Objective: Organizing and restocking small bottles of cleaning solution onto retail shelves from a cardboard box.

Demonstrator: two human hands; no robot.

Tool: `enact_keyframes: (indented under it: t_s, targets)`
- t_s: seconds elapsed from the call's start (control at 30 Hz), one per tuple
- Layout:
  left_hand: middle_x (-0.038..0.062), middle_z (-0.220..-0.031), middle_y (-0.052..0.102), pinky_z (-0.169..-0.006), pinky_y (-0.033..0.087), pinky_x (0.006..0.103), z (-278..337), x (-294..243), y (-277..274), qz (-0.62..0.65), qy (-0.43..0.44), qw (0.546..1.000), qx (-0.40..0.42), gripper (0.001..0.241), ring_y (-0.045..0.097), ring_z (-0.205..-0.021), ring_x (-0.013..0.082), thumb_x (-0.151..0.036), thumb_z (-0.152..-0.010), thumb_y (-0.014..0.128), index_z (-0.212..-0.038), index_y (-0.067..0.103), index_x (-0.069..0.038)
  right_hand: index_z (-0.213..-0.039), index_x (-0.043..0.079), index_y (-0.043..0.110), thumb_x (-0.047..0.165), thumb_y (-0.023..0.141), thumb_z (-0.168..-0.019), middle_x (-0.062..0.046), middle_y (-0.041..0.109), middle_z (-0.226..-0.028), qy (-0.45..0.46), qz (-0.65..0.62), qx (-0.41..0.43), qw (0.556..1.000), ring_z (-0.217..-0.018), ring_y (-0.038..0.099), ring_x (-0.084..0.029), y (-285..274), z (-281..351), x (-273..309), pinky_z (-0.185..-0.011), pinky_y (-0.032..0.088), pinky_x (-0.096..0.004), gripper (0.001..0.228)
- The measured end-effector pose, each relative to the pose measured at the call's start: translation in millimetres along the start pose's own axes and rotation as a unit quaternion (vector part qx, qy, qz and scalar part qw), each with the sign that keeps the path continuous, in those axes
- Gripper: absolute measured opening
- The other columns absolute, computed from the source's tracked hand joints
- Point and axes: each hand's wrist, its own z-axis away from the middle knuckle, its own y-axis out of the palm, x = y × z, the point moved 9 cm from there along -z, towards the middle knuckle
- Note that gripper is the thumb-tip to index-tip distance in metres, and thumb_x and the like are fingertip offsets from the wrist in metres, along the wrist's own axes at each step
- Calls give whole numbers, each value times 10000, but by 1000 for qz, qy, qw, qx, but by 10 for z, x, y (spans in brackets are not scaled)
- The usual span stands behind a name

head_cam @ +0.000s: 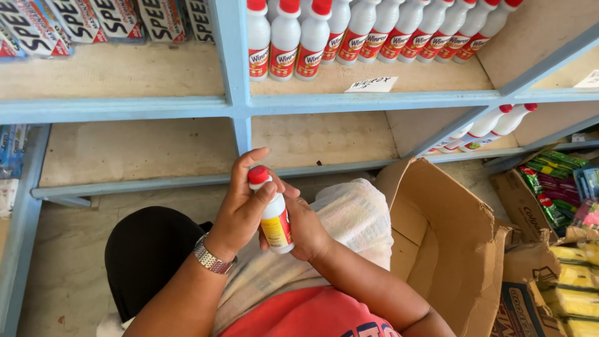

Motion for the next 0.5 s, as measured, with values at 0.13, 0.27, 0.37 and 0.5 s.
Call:
enact_keyframes:
  t_s: [0.13, 0.27, 0.37, 0.5]
  targets:
    - [87, -1086, 614, -982, 583, 403, 21, -67, 69, -45, 55, 997, 26, 542, 710, -1112, 262, -272, -1090, 539, -1535, 288, -90, -1207, 10, 597, 396, 396, -1093, -145, 705, -875, -82, 72, -71, 991, -620, 687, -266, -35, 68, 152, -527, 564, -390, 450]
    - [87, -1092, 598, -1016, 569, 382, 41, -79, -10, -70, 94, 993, -21, 472, 696, -1116, 228, -191, -1093, 577, -1486, 346, -71, -1208, 27, 604, 316, 360, -1123, -111, 696, -905, -194, 205, -126, 951, -718, 655, -178, -130, 165, 255, -611, 552, -330, 388]
    - [83, -1052, 586, -949, 573, 352, 29, -140, -30, -133, 111, 983, -69, 466, 689, -1034, 196, -112, -1052, 639, -1441, 388, -65, -1177, 12, 617, 308, 377, -1148, -91, 678, -920, -287, 358, -143, 877, -805, 601, -118, -25, 289, 436, -697, 528, -284, 382]
    - [68, -976, 640, -790, 539, 309, 32, -170, -131, -218, 89, 966, -106, 458, 643, -883, 159, -93, -1004, 668, -1390, 425, -53, -1155, 14, 624, 344, 392, -1141, -65, 658, -922, -265, 377, -120, 879, -824, 571, -99, -275, 211, 289, -723, 503, -274, 404]
